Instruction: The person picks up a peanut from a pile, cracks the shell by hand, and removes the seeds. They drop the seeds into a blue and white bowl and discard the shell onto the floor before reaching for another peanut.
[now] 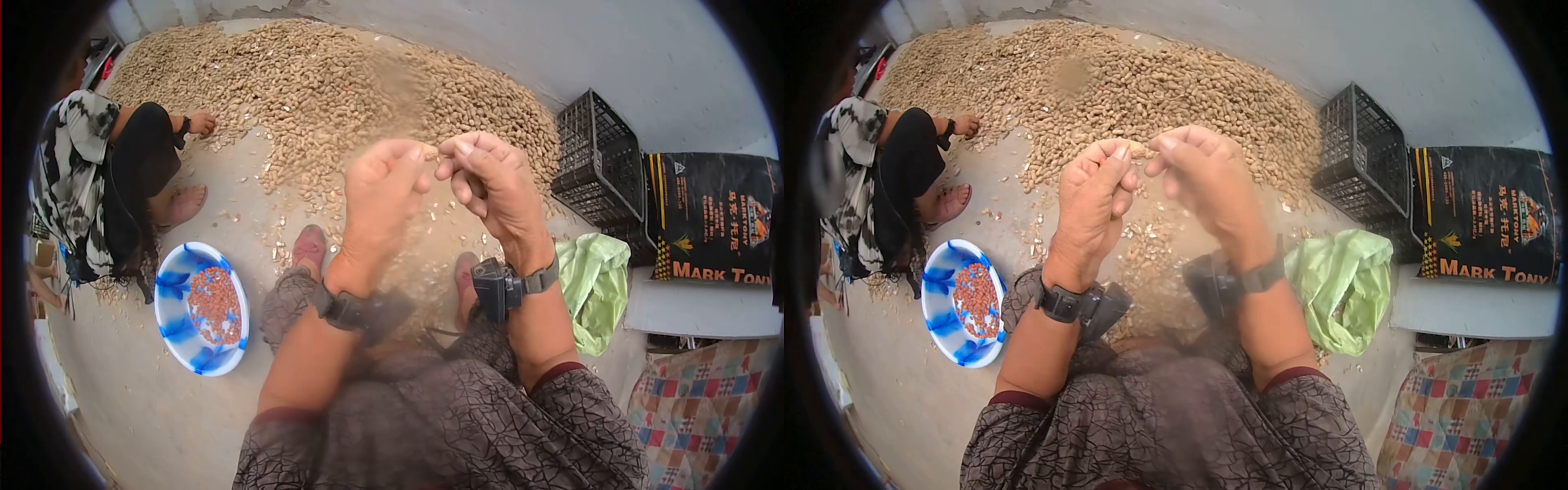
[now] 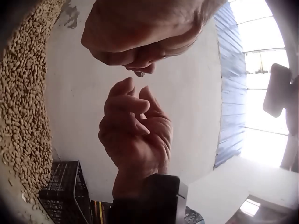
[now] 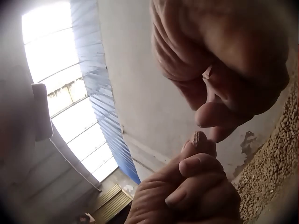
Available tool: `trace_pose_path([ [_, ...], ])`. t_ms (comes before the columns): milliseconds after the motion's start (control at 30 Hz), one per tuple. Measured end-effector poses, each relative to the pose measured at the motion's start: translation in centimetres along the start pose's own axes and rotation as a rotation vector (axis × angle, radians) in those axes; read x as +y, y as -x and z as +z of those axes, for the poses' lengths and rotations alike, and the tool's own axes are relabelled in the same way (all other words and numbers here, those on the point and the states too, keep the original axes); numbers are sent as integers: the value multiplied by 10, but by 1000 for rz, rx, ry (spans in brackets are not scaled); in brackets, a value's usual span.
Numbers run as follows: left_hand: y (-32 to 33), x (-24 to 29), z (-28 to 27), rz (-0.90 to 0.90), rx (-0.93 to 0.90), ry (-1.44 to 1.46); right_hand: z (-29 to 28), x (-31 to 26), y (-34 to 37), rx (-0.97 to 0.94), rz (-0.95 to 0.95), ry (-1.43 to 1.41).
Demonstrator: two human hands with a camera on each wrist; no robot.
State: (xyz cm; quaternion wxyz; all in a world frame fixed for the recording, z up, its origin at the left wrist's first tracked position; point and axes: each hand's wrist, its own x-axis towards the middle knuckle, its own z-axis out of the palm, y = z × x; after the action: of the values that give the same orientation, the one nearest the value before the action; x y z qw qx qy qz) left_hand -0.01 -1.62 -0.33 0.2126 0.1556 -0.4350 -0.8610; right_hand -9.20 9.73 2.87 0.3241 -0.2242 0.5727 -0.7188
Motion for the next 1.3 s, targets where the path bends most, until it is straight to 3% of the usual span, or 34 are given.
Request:
trace_pose_path([
  [367, -3, -6, -1, -130, -105, 219, 9, -4, 8, 80, -72, 200],
  [433, -6, -11, -7, -307, -66, 464, 7, -2, 6, 75, -71, -28],
  [633, -3, -8, 2, -173, -84, 294, -9, 4, 0, -51, 82, -328],
  [733, 1, -2, 10, -101, -59, 104, -9, 7, 0, -58, 84, -385],
  [967, 3, 1, 14, 27, -136, 47, -8, 8, -1, -204, 158, -484],
  [1067, 2, 0, 9, -3, -187, 109, -7, 10, 1, -146, 125, -388],
  [1133, 1, -1, 8, 14, -248, 198, -1, 5, 4, -13, 72, -144],
  [1300, 3, 7, 9, -15, -256, 250, 5, -7, 7, 15, 22, 44],
])
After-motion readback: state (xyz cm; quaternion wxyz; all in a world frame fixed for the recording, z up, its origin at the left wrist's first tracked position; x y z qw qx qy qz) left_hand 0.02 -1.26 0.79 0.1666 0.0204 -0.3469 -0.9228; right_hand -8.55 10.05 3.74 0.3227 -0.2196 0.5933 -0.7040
